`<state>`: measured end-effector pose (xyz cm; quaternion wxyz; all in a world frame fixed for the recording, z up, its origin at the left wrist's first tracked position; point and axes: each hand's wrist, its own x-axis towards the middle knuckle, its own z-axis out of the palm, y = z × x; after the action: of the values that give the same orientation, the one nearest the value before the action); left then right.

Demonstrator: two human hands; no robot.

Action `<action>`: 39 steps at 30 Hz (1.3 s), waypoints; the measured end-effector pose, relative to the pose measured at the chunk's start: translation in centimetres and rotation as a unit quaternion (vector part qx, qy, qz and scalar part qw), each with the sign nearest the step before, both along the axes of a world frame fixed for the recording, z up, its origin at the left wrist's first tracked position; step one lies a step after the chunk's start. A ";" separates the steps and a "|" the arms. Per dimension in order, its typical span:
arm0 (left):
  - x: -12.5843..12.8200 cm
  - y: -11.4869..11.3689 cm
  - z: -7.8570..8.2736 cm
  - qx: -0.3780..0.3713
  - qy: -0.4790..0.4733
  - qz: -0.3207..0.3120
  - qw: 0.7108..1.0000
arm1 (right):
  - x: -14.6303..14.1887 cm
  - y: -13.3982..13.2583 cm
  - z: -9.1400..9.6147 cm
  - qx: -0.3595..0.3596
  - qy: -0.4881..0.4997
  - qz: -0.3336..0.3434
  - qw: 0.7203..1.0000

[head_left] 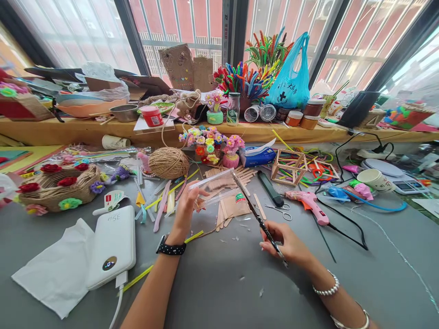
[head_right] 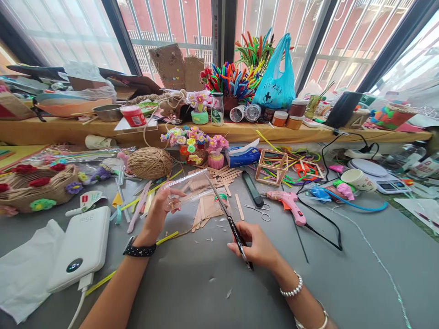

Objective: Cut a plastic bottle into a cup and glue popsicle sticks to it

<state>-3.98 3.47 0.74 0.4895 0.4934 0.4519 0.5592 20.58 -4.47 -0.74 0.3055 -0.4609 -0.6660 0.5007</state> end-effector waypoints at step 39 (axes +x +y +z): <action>-0.7 -0.2 0.5 0.069 0.011 -0.046 0.997 | 0.0 0.1 0.0 0.041 -0.071 -0.049 0.995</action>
<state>-4.66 3.30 1.27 0.4748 0.5520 0.3943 0.5606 20.63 -4.34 -0.72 0.3005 -0.5147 -0.6824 0.4232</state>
